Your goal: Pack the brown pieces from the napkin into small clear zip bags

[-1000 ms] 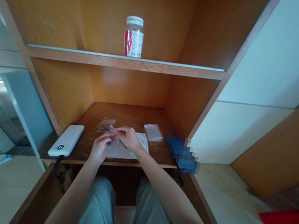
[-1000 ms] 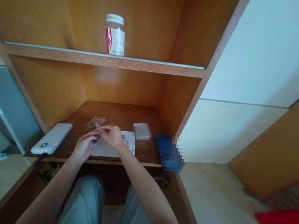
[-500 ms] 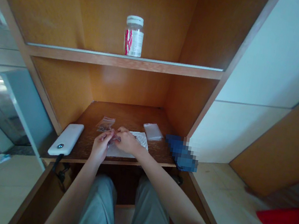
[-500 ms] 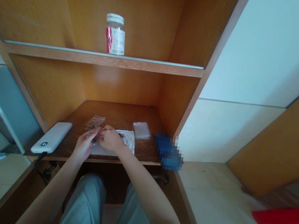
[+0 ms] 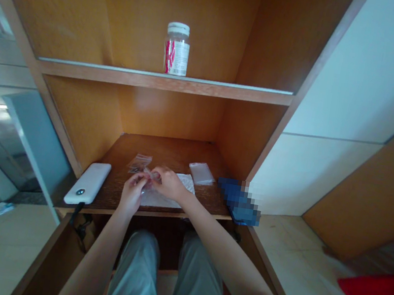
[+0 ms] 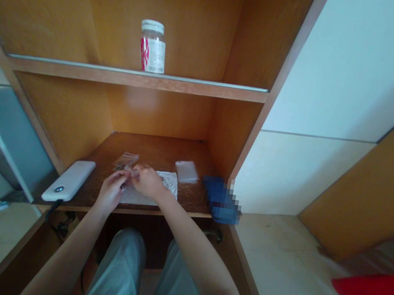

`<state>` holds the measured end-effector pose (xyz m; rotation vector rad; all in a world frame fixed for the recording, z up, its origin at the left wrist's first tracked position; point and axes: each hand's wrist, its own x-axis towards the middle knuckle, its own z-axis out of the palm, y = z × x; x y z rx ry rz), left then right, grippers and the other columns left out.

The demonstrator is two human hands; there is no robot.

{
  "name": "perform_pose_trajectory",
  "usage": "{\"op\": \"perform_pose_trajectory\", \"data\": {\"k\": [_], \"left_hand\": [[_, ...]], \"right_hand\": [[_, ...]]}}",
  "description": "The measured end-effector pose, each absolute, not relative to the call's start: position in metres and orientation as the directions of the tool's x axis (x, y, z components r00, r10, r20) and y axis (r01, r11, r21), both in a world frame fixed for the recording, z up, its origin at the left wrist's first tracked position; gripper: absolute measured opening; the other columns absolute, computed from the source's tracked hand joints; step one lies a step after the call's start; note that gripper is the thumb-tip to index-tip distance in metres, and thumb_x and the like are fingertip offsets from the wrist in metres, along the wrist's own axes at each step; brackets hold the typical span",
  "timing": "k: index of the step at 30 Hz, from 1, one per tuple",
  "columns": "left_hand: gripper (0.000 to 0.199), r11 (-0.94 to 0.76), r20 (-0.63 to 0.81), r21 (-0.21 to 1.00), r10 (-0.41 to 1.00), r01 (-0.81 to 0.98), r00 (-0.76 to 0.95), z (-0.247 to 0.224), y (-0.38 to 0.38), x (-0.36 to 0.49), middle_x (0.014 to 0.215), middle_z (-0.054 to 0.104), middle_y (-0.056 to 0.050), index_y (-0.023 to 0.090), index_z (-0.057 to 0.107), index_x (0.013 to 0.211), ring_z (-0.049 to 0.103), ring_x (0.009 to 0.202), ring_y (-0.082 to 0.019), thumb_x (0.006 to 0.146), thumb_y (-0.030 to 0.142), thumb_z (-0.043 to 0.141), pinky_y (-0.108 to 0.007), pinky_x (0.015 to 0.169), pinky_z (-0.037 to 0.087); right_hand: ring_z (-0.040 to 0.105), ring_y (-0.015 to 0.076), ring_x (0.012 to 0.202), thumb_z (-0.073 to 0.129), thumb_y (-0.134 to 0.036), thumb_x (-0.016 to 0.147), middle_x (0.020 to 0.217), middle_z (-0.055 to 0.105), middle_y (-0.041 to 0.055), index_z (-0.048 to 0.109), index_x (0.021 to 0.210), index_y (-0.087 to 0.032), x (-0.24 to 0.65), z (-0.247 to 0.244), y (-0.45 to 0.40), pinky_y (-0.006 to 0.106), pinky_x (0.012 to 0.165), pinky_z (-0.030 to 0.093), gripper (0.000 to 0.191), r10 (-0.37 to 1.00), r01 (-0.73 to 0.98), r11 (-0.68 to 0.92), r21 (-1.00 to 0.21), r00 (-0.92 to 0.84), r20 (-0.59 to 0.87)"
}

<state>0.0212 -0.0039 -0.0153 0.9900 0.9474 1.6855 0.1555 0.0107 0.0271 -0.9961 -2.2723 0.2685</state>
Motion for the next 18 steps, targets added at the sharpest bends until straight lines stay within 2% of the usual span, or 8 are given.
{"op": "perform_pose_trajectory", "data": {"k": [8, 13, 18], "left_hand": [[0.020, -0.292, 0.235, 0.917, 0.946, -0.273, -0.223, -0.0170, -0.0029, 0.0210, 0.081, 0.066, -0.005, 0.016, 0.068, 0.067, 0.058, 0.086, -0.017, 0.054, 0.029, 0.074, -0.027, 0.078, 0.043], [0.021, -0.258, 0.200, 0.911, 0.959, -0.322, -0.201, -0.0145, -0.0054, 0.0229, 0.087, 0.065, -0.007, 0.015, 0.068, 0.068, 0.058, 0.087, -0.019, 0.054, 0.029, 0.074, -0.029, 0.072, 0.047], [0.017, -0.245, 0.175, 0.907, 0.959, -0.343, -0.222, -0.0130, -0.0058, 0.0236, 0.082, 0.065, -0.006, 0.015, 0.065, 0.060, 0.059, 0.083, -0.019, 0.052, 0.028, 0.074, -0.029, 0.069, 0.047]], "right_hand": [[0.053, 0.0102, 0.071, 0.054, -0.026, 0.078, 0.078, 0.060, 0.0031, 0.062, 0.082, -0.014, 0.1597, 0.0258, 0.0146, 0.021, 0.065, 0.036, 0.015, 0.698, 0.524, 0.716, -0.462, -0.555, 0.452], [0.053, 0.0101, 0.068, 0.051, -0.021, 0.079, 0.076, 0.062, 0.0042, 0.064, 0.080, -0.014, 0.1598, 0.0279, 0.0155, 0.021, 0.063, 0.035, 0.016, 0.715, 0.550, 0.698, -0.459, -0.569, 0.406], [0.056, 0.0120, 0.073, 0.046, -0.016, 0.081, 0.082, 0.064, 0.0056, 0.066, 0.086, -0.016, 0.1584, 0.0313, 0.0126, 0.022, 0.065, 0.036, 0.021, 0.736, 0.577, 0.675, -0.459, -0.569, 0.367]]}}
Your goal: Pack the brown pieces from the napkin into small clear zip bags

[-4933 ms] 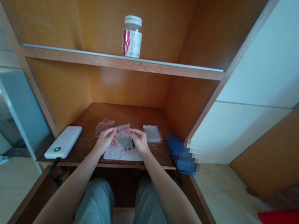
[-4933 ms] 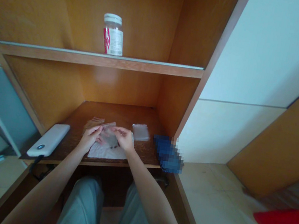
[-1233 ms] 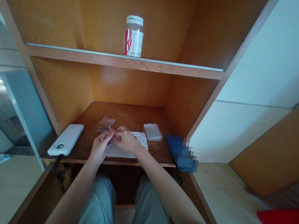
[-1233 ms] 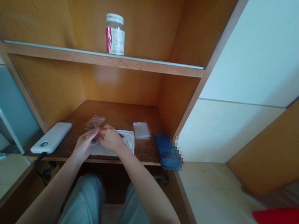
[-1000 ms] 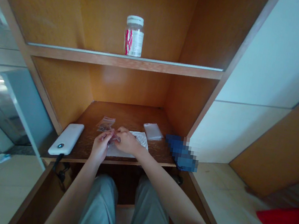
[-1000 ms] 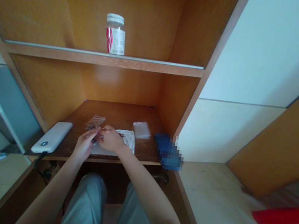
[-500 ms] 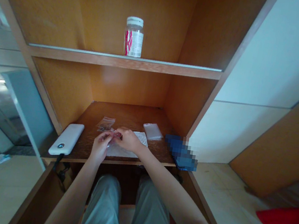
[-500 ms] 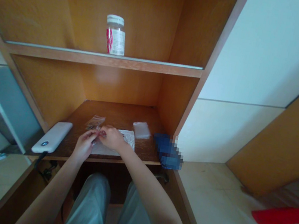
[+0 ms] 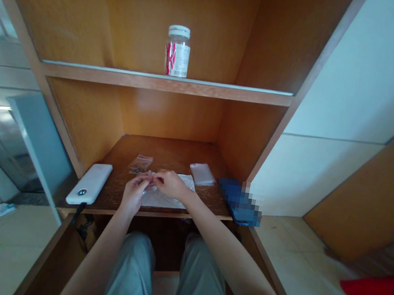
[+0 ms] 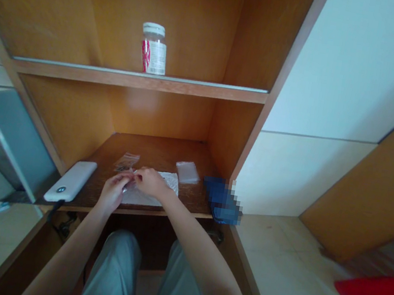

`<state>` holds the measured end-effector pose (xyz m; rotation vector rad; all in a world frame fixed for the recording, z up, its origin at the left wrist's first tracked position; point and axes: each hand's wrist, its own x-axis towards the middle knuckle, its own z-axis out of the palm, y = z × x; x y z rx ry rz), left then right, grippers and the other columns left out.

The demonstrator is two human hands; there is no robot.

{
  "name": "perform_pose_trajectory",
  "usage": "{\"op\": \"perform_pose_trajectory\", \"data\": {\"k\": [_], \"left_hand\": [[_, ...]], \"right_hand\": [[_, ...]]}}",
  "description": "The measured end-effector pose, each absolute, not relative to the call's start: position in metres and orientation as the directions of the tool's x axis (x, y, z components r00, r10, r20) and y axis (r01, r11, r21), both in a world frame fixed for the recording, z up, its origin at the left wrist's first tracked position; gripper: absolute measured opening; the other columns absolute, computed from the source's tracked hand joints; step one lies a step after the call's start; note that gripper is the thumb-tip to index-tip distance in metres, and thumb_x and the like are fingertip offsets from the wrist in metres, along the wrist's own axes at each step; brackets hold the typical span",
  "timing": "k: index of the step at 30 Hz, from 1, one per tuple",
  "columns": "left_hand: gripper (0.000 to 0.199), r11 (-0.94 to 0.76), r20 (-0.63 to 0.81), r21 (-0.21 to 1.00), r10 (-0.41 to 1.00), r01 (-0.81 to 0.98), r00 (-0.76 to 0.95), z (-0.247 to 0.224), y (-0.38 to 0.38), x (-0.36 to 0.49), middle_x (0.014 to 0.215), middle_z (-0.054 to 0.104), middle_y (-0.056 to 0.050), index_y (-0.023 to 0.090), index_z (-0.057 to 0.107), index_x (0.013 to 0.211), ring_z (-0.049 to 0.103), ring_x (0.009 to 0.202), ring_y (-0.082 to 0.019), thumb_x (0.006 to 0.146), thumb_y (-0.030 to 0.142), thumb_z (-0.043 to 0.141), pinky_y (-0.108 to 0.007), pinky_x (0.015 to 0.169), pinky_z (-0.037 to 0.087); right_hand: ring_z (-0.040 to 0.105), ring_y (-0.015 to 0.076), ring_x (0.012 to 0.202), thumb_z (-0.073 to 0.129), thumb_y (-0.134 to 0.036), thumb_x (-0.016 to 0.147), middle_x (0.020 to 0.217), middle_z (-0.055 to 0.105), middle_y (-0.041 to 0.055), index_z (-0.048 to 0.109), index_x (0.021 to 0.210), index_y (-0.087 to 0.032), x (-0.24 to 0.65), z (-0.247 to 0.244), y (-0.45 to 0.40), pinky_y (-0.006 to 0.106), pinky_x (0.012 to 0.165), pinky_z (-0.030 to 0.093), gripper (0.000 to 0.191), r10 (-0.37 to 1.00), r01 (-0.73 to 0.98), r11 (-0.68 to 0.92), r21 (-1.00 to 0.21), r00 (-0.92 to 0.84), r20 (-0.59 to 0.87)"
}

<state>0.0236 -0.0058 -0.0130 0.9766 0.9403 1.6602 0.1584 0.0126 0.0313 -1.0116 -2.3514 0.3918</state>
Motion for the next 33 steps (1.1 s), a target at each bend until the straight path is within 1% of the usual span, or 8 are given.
{"op": "perform_pose_trajectory", "data": {"k": [5, 12, 16, 22, 25, 29, 31, 33], "left_hand": [[0.016, -0.286, 0.213, 0.914, 0.942, -0.289, -0.259, -0.013, -0.005, 0.024, 0.074, 0.064, -0.005, 0.015, 0.064, 0.058, 0.058, 0.086, -0.020, 0.051, 0.026, 0.073, -0.029, 0.075, 0.045], [0.013, -0.251, 0.180, 0.915, 0.954, -0.315, -0.238, -0.013, -0.006, 0.025, 0.084, 0.065, -0.007, 0.014, 0.060, 0.056, 0.057, 0.090, -0.021, 0.054, 0.024, 0.069, -0.027, 0.069, 0.046], [0.008, -0.310, 0.243, 0.925, 0.928, -0.220, -0.284, -0.017, -0.002, 0.024, 0.076, 0.065, -0.004, 0.015, 0.061, 0.056, 0.058, 0.080, -0.017, 0.057, 0.022, 0.066, -0.026, 0.070, 0.044], [0.007, -0.328, 0.277, 0.940, 0.893, -0.092, -0.355, -0.028, 0.004, 0.021, 0.067, 0.064, -0.002, 0.015, 0.063, 0.059, 0.058, 0.069, -0.015, 0.059, 0.022, 0.064, -0.026, 0.069, 0.043], [0.010, -0.305, 0.241, 0.944, 0.895, -0.122, -0.376, -0.029, 0.004, 0.022, 0.072, 0.066, -0.004, 0.015, 0.062, 0.059, 0.059, 0.072, -0.016, 0.059, 0.024, 0.064, -0.027, 0.068, 0.044], [0.014, -0.269, 0.182, 0.930, 0.929, -0.249, -0.322, -0.025, 0.001, 0.024, 0.088, 0.065, -0.007, 0.014, 0.060, 0.060, 0.060, 0.079, -0.018, 0.057, 0.026, 0.067, -0.027, 0.065, 0.048], [0.016, -0.250, 0.155, 0.922, 0.939, -0.297, -0.308, -0.022, -0.001, 0.024, 0.089, 0.064, -0.007, 0.014, 0.058, 0.059, 0.060, 0.078, -0.018, 0.057, 0.026, 0.067, -0.027, 0.062, 0.049], [0.015, -0.253, 0.154, 0.916, 0.938, -0.310, -0.310, -0.021, -0.002, 0.025, 0.088, 0.064, -0.006, 0.014, 0.057, 0.058, 0.060, 0.076, -0.017, 0.056, 0.025, 0.067, -0.026, 0.060, 0.049]], "right_hand": [[0.057, 0.0131, 0.077, 0.051, -0.018, 0.079, 0.086, 0.065, 0.0052, 0.066, 0.091, -0.017, 0.158, 0.034, 0.012, 0.022, 0.068, 0.038, 0.019, 0.730, 0.590, 0.680, -0.435, -0.601, 0.326], [0.059, 0.0167, 0.084, 0.040, -0.020, 0.085, 0.092, 0.064, 0.0099, 0.064, 0.091, -0.014, 0.155, 0.039, 0.010, 0.026, 0.072, 0.040, 0.026, 0.748, 0.693, 0.662, -0.286, -0.590, 0.302], [0.059, 0.0206, 0.086, 0.039, -0.024, 0.084, 0.096, 0.063, 0.0121, 0.062, 0.095, -0.014, 0.150, 0.042, 0.002, 0.030, 0.072, 0.042, 0.027, 0.790, 0.775, 0.600, -0.196, -0.538, 0.292], [0.061, 0.0224, 0.084, 0.040, -0.025, 0.083, 0.098, 0.062, 0.0124, 0.061, 0.095, -0.015, 0.141, 0.042, -0.005, 0.031, 0.069, 0.045, 0.026, 0.827, 0.837, 0.530, -0.139, -0.473, 0.303], [0.061, 0.0220, 0.082, 0.040, -0.026, 0.083, 0.097, 0.062, 0.0137, 0.058, 0.095, -0.014, 0.139, 0.043, -0.004, 0.030, 0.067, 0.045, 0.025, 0.857, 0.877, 0.457, -0.150, -0.388, 0.339], [0.061, 0.0219, 0.082, 0.039, -0.026, 0.084, 0.096, 0.060, 0.0134, 0.056, 0.095, -0.014, 0.141, 0.047, -0.002, 0.031, 0.068, 0.045, 0.023, 0.887, 0.910, 0.382, -0.162, -0.311, 0.341], [0.060, 0.0209, 0.081, 0.038, -0.025, 0.085, 0.098, 0.058, 0.0126, 0.052, 0.101, -0.014, 0.144, 0.047, -0.001, 0.030, 0.066, 0.045, 0.024, 0.882, 0.903, 0.397, -0.164, -0.326, 0.340], [0.059, 0.0193, 0.082, 0.037, -0.023, 0.086, 0.105, 0.055, 0.0109, 0.049, 0.107, -0.016, 0.148, 0.046, 0.000, 0.029, 0.065, 0.044, 0.025, 0.838, 0.860, 0.486, -0.155, -0.408, 0.363]]}}
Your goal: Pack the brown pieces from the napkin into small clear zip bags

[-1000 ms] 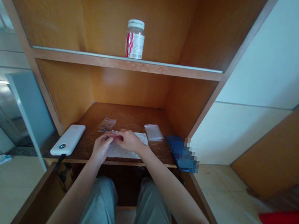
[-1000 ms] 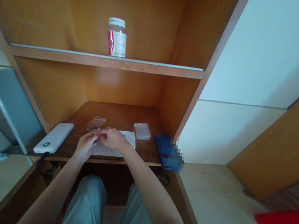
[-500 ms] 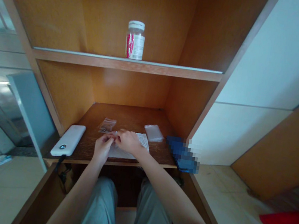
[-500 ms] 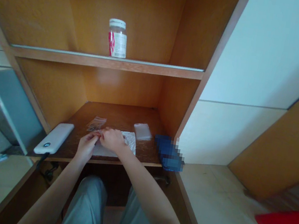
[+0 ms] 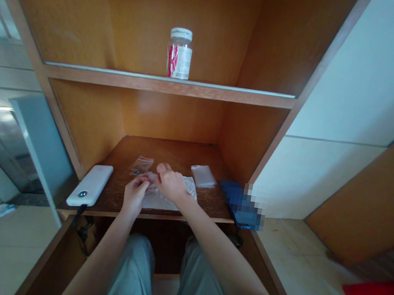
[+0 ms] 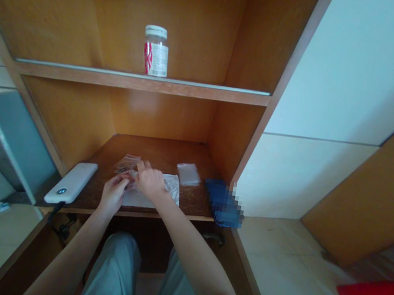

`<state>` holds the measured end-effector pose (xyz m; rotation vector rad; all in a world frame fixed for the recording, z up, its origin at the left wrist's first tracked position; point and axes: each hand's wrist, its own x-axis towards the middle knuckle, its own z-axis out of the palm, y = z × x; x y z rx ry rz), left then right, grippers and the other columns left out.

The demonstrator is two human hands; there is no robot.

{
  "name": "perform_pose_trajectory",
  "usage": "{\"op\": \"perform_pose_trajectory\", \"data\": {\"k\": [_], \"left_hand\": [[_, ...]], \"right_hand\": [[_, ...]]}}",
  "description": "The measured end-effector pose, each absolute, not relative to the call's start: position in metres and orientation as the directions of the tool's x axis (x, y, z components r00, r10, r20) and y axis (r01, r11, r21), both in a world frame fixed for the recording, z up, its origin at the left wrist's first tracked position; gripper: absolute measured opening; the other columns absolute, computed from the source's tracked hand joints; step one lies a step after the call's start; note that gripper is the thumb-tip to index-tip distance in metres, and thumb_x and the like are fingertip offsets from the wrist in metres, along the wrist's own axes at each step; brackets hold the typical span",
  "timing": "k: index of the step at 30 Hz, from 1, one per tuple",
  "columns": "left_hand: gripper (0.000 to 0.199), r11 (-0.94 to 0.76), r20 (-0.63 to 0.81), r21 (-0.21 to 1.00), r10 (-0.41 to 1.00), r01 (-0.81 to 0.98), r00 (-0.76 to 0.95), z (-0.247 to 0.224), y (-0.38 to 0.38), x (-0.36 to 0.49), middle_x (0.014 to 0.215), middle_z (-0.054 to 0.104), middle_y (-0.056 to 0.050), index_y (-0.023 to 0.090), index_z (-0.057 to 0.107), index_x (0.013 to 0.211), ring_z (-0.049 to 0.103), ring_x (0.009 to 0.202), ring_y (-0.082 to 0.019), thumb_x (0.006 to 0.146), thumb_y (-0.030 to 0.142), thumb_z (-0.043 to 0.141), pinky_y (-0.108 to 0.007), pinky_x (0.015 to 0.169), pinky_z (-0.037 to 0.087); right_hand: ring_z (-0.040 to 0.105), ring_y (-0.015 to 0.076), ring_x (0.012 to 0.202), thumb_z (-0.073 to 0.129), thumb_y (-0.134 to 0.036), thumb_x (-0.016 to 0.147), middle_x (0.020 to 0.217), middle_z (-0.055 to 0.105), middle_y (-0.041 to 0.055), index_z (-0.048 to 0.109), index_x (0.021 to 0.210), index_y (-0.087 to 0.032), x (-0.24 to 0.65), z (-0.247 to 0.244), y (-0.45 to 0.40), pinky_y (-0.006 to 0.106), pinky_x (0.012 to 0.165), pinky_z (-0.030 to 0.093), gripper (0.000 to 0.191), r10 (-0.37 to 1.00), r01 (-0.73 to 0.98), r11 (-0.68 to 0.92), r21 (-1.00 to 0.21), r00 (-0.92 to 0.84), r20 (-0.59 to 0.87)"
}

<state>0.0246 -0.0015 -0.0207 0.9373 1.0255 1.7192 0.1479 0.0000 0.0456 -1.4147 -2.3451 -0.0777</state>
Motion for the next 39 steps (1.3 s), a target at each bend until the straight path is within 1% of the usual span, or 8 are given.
{"op": "perform_pose_trajectory", "data": {"k": [4, 10, 18, 24, 27, 31, 36, 39], "left_hand": [[0.014, -0.256, 0.169, 0.917, 0.944, -0.305, -0.284, -0.019, -0.003, 0.025, 0.085, 0.064, -0.004, 0.015, 0.059, 0.061, 0.060, 0.078, -0.017, 0.056, 0.025, 0.068, -0.027, 0.061, 0.050], [0.019, -0.262, 0.184, 0.920, 0.946, -0.292, -0.269, -0.017, -0.005, 0.025, 0.093, 0.063, -0.007, 0.014, 0.059, 0.061, 0.059, 0.088, -0.021, 0.054, 0.028, 0.070, -0.028, 0.063, 0.050], [0.021, -0.264, 0.196, 0.929, 0.946, -0.259, -0.258, -0.019, -0.003, 0.024, 0.094, 0.062, -0.007, 0.014, 0.059, 0.062, 0.059, 0.084, -0.020, 0.055, 0.030, 0.071, -0.028, 0.062, 0.050], [0.019, -0.273, 0.202, 0.925, 0.943, -0.265, -0.266, -0.021, -0.003, 0.024, 0.093, 0.062, -0.006, 0.014, 0.060, 0.062, 0.059, 0.079, -0.017, 0.056, 0.029, 0.070, -0.027, 0.060, 0.050], [0.019, -0.267, 0.198, 0.923, 0.947, -0.277, -0.252, -0.020, -0.004, 0.024, 0.093, 0.062, -0.006, 0.014, 0.061, 0.063, 0.058, 0.080, -0.018, 0.056, 0.029, 0.071, -0.027, 0.060, 0.050], [0.020, -0.236, 0.172, 0.919, 0.961, -0.315, -0.218, -0.016, -0.007, 0.023, 0.098, 0.061, -0.007, 0.013, 0.061, 0.064, 0.059, 0.079, -0.018, 0.056, 0.029, 0.071, -0.029, 0.059, 0.051], [0.020, -0.216, 0.121, 0.878, 0.964, -0.427, -0.238, -0.009, -0.010, 0.022, 0.085, 0.063, -0.004, 0.015, 0.060, 0.071, 0.061, 0.070, -0.016, 0.060, 0.029, 0.068, -0.028, 0.055, 0.051], [0.026, -0.212, 0.112, 0.855, 0.967, -0.473, -0.230, -0.007, -0.010, 0.020, 0.082, 0.064, -0.001, 0.020, 0.057, 0.086, 0.062, 0.063, -0.015, 0.062, 0.028, 0.065, -0.029, 0.054, 0.050]], "right_hand": [[0.057, 0.0185, 0.089, 0.041, -0.020, 0.086, 0.111, 0.053, 0.0064, 0.054, 0.106, -0.021, 0.154, 0.042, 0.003, 0.027, 0.069, 0.042, 0.024, 0.701, 0.744, 0.664, -0.076, -0.584, 0.411], [0.054, 0.0193, 0.092, 0.041, -0.023, 0.087, 0.103, 0.059, 0.0066, 0.059, 0.106, -0.023, 0.158, 0.044, 0.006, 0.033, 0.081, 0.037, 0.026, 0.666, 0.725, 0.689, 0.012, -0.640, 0.383], [0.055, 0.0178, 0.092, 0.047, -0.034, 0.085, 0.100, 0.059, 0.0043, 0.062, 0.102, -0.026, 0.170, 0.051, 0.009, 0.034, 0.084, 0.035, 0.024, 0.701, 0.731, 0.681, -0.036, -0.637, 0.322], [0.057, 0.0190, 0.090, 0.052, -0.025, 0.082, 0.096, 0.063, 0.0061, 0.060, 0.107, -0.025, 0.171, 0.049, 0.013, 0.032, 0.080, 0.036, 0.027, 0.703, 0.716, 0.694, -0.079, -0.649, 0.292], [0.059, 0.0170, 0.083, 0.050, -0.015, 0.079, 0.088, 0.066, 0.0058, 0.065, 0.095, -0.021, 0.170, 0.043, 0.018, 0.026, 0.072, 0.038, 0.023, 0.703, 0.689, 0.705, -0.168, -0.647, 0.295], [0.058, 0.0123, 0.073, 0.049, -0.011, 0.076, 0.078, 0.067, 0.0038, 0.069, 0.082, -0.019, 0.172, 0.035, 0.028, 0.021, 0.065, 0.037, 0.022, 0.681, 0.573, 0.731, -0.371, -0.651, 0.336], [0.054, 0.0095, 0.058, 0.056, -0.023, 0.074, 0.065, 0.064, 0.0017, 0.071, 0.080, -0.015, 0.178, 0.031, 0.034, 0.019, 0.055, 0.036, 0.018, 0.771, 0.422, 0.616, -0.665, -0.494, 0.401], [0.043, 0.0067, 0.046, 0.055, -0.033, 0.075, 0.048, 0.053, -0.0018, 0.070, 0.068, -0.011, 0.182, 0.036, 0.032, 0.018, 0.045, 0.029, 0.027, 0.820, 0.396, 0.540, -0.743, -0.447, 0.358]]}}
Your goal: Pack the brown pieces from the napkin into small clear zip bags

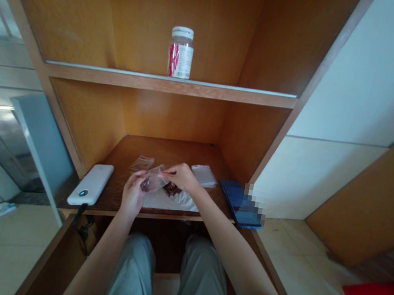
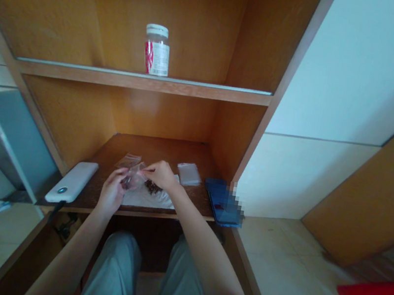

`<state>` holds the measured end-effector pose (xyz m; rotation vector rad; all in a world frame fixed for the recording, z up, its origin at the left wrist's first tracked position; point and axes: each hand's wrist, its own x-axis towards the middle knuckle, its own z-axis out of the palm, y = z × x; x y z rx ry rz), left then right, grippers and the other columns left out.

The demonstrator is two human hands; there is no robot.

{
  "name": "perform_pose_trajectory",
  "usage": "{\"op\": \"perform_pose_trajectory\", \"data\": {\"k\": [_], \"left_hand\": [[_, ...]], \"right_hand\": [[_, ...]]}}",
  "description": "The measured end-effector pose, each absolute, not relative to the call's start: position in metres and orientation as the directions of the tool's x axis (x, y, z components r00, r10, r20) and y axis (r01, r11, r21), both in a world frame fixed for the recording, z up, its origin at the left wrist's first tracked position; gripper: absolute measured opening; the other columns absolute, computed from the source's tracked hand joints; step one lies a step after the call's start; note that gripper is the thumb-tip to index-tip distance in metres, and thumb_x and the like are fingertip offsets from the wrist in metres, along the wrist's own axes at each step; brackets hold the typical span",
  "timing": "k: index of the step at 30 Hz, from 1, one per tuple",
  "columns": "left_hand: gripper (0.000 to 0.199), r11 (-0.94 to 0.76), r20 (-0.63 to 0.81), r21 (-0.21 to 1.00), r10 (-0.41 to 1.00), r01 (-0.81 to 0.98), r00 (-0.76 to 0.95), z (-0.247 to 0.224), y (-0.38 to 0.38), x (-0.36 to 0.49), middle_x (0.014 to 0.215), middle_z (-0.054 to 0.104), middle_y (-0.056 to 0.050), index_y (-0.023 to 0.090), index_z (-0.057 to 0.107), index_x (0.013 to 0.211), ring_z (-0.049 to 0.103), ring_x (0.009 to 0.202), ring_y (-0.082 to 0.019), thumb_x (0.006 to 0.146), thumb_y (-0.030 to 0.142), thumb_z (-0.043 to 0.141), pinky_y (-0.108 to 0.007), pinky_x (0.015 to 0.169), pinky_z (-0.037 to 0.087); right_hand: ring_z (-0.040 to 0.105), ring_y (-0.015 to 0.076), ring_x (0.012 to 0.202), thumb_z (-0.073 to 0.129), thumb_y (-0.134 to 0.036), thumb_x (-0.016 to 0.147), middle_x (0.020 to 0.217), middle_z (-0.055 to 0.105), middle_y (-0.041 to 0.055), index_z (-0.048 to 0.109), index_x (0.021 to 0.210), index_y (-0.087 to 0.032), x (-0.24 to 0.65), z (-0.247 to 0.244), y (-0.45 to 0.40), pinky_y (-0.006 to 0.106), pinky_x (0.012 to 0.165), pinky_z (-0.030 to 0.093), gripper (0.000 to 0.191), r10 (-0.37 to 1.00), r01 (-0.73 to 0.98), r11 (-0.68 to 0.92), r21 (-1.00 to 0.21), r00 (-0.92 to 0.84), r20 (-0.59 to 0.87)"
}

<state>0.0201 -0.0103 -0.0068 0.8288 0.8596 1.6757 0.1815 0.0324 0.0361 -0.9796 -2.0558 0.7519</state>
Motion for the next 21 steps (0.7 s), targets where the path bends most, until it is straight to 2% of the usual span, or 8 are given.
{"op": "perform_pose_trajectory", "data": {"k": [3, 6, 9, 13, 17, 21], "left_hand": [[0.039, -0.207, 0.108, 0.845, 0.969, -0.493, -0.222, -0.006, -0.011, 0.019, 0.079, 0.064, 0.001, 0.024, 0.053, 0.099, 0.062, 0.060, -0.014, 0.062, 0.024, 0.064, -0.029, 0.054, 0.050], [0.040, -0.203, 0.097, 0.834, 0.970, -0.514, -0.225, -0.005, -0.012, 0.020, 0.076, 0.064, 0.001, 0.022, 0.054, 0.098, 0.060, 0.060, -0.013, 0.060, 0.019, 0.065, -0.027, 0.055, 0.049], [0.039, -0.176, 0.070, 0.835, 0.974, -0.521, -0.217, -0.003, -0.013, 0.021, 0.074, 0.063, 0.001, 0.021, 0.056, 0.096, 0.059, 0.060, -0.012, 0.059, 0.017, 0.065, -0.025, 0.054, 0.049], [0.031, -0.147, 0.052, 0.826, 0.981, -0.544, -0.187, -0.001, -0.013, 0.019, 0.079, 0.064, -0.001, 0.020, 0.057, 0.095, 0.061, 0.065, -0.014, 0.064, 0.020, 0.062, -0.025, 0.052, 0.049], [0.020, -0.120, 0.040, 0.801, 0.988, -0.587, -0.147, -0.006, -0.009, 0.013, 0.085, 0.065, -0.003, 0.020, 0.056, 0.091, 0.061, 0.061, -0.014, 0.073, 0.026, 0.052, -0.023, 0.042, 0.046], [0.021, -0.143, 0.079, 0.848, 0.986, -0.511, -0.146, -0.011, -0.006, 0.012, 0.077, 0.065, -0.003, 0.017, 0.058, 0.087, 0.059, 0.053, -0.013, 0.068, 0.026, 0.060, -0.019, 0.035, 0.037]], "right_hand": [[0.039, 0.0057, 0.045, 0.054, -0.035, 0.075, 0.046, 0.048, -0.0027, 0.068, 0.066, -0.010, 0.184, 0.040, 0.030, 0.018, 0.043, 0.026, 0.030, 0.809, 0.344, 0.535, -0.771, -0.472, 0.351], [0.044, 0.0069, 0.050, 0.055, -0.030, 0.075, 0.055, 0.056, -0.0011, 0.069, 0.082, -0.012, 0.185, 0.039, 0.031, 0.017, 0.046, 0.032, 0.024, 0.772, 0.253, 0.518, -0.817, -0.550, 0.319], [0.049, 0.0070, 0.050, 0.050, -0.023, 0.078, 0.066, 0.061, 0.0010, 0.066, 0.095, -0.015, 0.185, 0.034, 0.032, 0.017, 0.046, 0.036, 0.025, 0.738, 0.209, 0.438, -0.874, -0.640, 0.217], [0.046, 0.0055, 0.041, 0.049, -0.021, 0.077, 0.055, 0.057, -0.0004, 0.067, 0.080, -0.012, 0.184, 0.030, 0.033, 0.017, 0.041, 0.035, 0.021, 0.699, 0.205, 0.377, -0.903, -0.702, 0.132], [0.037, 0.0043, 0.034, 0.058, -0.037, 0.074, 0.038, 0.045, -0.0039, 0.063, 0.062, -0.010, 0.181, 0.033, 0.030, 0.017, 0.036, 0.028, 0.030, 0.775, 0.200, 0.343, -0.918, -0.612, 0.156], [0.037, 0.0048, 0.034, 0.060, -0.051, 0.069, 0.038, 0.046, -0.0031, 0.061, 0.059, -0.011, 0.177, 0.042, 0.024, 0.018, 0.035, 0.025, 0.040, 0.815, 0.208, 0.317, -0.925, -0.558, 0.154]]}}
